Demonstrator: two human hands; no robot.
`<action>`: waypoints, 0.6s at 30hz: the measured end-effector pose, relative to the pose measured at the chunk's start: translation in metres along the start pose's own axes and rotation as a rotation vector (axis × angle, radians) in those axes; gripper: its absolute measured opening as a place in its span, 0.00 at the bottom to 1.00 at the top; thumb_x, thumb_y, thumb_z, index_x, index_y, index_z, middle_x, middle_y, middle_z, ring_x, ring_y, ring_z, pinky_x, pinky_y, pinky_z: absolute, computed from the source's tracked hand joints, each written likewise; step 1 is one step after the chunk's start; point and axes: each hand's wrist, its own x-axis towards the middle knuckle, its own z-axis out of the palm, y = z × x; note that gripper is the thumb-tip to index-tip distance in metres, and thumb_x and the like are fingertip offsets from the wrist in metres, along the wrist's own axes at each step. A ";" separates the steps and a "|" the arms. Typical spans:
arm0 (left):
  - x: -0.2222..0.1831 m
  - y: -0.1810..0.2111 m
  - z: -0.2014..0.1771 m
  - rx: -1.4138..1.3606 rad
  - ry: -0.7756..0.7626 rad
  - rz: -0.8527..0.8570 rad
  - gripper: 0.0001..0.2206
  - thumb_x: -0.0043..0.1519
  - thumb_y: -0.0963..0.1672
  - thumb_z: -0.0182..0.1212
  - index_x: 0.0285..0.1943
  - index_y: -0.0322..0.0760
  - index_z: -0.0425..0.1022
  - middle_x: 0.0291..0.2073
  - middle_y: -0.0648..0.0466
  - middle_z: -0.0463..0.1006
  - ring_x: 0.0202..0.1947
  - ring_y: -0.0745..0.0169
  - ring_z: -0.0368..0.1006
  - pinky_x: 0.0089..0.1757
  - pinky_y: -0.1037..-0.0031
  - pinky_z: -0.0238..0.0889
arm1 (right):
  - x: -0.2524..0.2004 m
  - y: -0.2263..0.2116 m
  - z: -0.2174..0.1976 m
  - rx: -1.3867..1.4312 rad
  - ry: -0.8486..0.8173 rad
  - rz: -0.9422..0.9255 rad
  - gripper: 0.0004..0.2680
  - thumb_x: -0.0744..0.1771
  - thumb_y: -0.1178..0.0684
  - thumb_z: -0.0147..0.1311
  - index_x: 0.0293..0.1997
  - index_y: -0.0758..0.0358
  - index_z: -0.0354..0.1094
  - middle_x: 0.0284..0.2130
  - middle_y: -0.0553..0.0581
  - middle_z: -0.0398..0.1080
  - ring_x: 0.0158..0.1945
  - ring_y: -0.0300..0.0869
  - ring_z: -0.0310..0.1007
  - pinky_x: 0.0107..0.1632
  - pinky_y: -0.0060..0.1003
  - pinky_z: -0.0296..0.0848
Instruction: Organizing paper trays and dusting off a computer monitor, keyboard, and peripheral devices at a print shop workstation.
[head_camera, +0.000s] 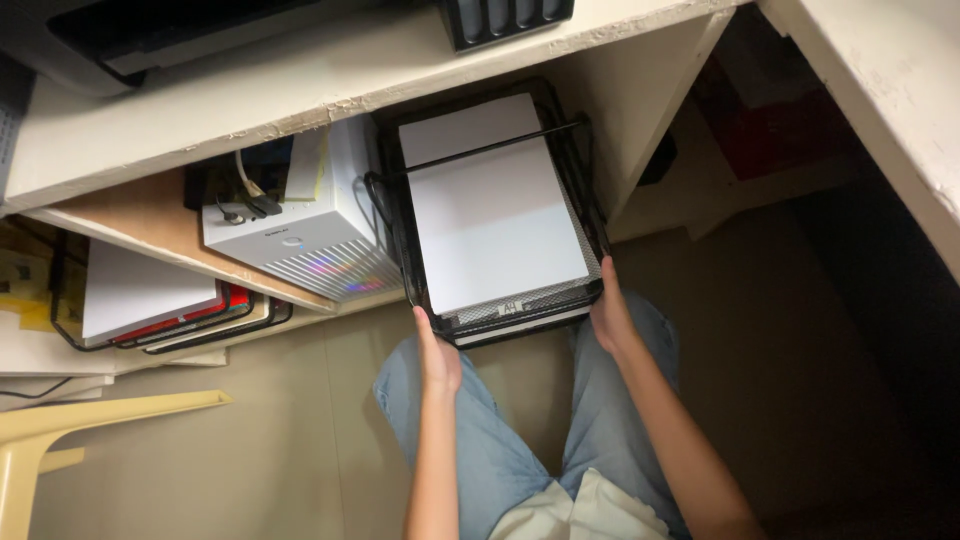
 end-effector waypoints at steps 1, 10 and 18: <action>0.003 0.000 0.001 0.002 -0.002 0.001 0.43 0.64 0.63 0.45 0.78 0.31 0.52 0.79 0.50 0.51 0.78 0.56 0.43 0.70 0.63 0.29 | 0.005 0.003 -0.003 0.003 0.000 -0.002 0.35 0.66 0.25 0.43 0.78 0.57 0.42 0.76 0.51 0.45 0.78 0.45 0.40 0.75 0.45 0.38; 0.012 0.006 0.006 0.015 0.028 -0.003 0.43 0.62 0.63 0.46 0.79 0.33 0.49 0.79 0.52 0.49 0.78 0.58 0.41 0.70 0.62 0.27 | 0.015 0.000 0.004 0.014 -0.016 -0.054 0.37 0.65 0.24 0.45 0.78 0.60 0.42 0.77 0.53 0.42 0.79 0.46 0.37 0.75 0.46 0.34; 0.009 0.006 0.004 0.093 0.044 -0.020 0.45 0.62 0.64 0.46 0.80 0.31 0.47 0.80 0.51 0.45 0.78 0.59 0.36 0.70 0.63 0.23 | 0.010 -0.005 0.003 -0.058 0.056 0.056 0.37 0.65 0.24 0.41 0.79 0.55 0.34 0.77 0.50 0.36 0.79 0.43 0.29 0.74 0.47 0.30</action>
